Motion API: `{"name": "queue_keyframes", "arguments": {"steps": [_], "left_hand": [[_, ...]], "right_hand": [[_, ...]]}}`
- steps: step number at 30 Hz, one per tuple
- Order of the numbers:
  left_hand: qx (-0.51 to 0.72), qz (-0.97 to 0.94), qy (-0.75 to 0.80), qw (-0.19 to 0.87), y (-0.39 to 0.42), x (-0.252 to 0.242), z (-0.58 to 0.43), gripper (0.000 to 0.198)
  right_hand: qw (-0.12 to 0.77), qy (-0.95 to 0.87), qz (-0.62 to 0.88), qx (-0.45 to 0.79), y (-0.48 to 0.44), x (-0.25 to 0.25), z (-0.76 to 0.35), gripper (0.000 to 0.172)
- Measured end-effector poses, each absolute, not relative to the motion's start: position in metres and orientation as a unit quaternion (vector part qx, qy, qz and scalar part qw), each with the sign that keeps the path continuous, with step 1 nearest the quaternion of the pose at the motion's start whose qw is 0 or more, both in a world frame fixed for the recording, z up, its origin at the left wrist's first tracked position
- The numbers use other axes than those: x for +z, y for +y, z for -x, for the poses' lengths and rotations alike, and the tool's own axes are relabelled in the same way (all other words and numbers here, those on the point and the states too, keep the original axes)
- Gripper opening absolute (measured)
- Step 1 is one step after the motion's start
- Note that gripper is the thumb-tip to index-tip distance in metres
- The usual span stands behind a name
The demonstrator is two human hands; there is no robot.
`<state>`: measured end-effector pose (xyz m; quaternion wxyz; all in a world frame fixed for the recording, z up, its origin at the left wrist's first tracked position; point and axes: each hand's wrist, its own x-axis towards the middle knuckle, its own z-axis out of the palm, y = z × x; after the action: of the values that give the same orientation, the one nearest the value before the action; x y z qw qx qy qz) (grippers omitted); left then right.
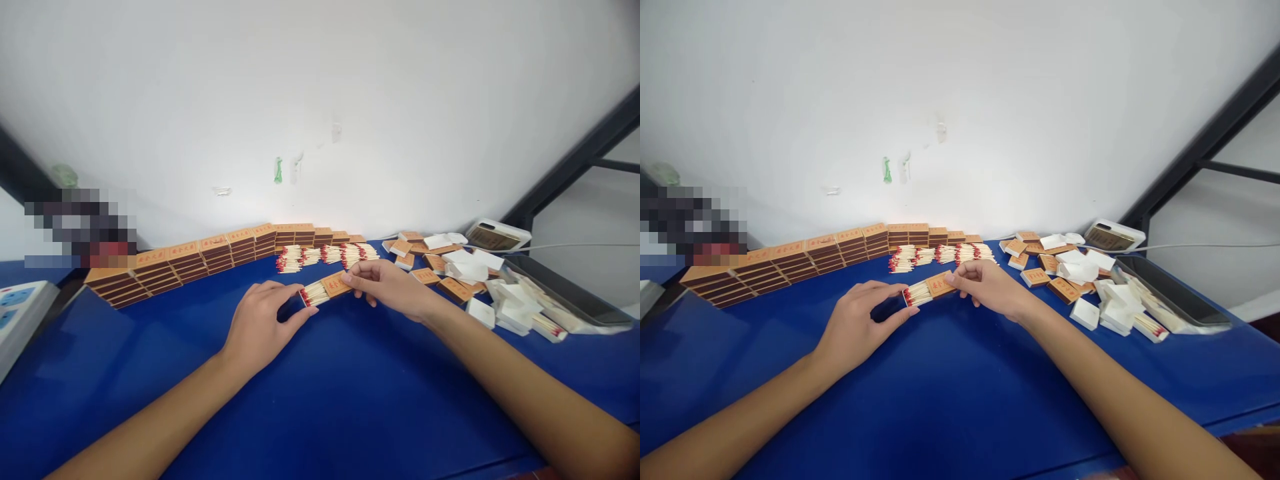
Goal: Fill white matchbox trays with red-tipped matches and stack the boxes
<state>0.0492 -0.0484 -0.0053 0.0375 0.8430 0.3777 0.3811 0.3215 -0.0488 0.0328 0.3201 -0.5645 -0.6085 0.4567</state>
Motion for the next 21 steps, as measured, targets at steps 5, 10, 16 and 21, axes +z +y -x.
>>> {"name": "queue_keyframes", "arguments": {"steps": [5, 10, 16, 21], "left_hand": [[0.390, -0.838, 0.377, 0.049, -0.048, -0.006, -0.049, 0.030], [0.407, -0.834, 0.369, 0.046, -0.048, -0.005, -0.049, 0.030], [0.417, -0.855, 0.304, 0.042, -0.051, -0.004, -0.050, 0.053], [0.408, -0.866, 0.286, 0.041, -0.054, -0.004, -0.051, 0.057]], "right_hand": [[0.377, -0.591, 0.549, 0.455, -0.052, 0.027, -0.313, 0.050], [0.383, -0.620, 0.489, 0.480, -0.070, 0.022, -0.286, 0.061], [0.310, -0.629, 0.456, 0.548, -0.090, 0.027, -0.272, 0.077], [0.291, -0.655, 0.409, 0.565, -0.091, 0.027, -0.274, 0.071]]}}
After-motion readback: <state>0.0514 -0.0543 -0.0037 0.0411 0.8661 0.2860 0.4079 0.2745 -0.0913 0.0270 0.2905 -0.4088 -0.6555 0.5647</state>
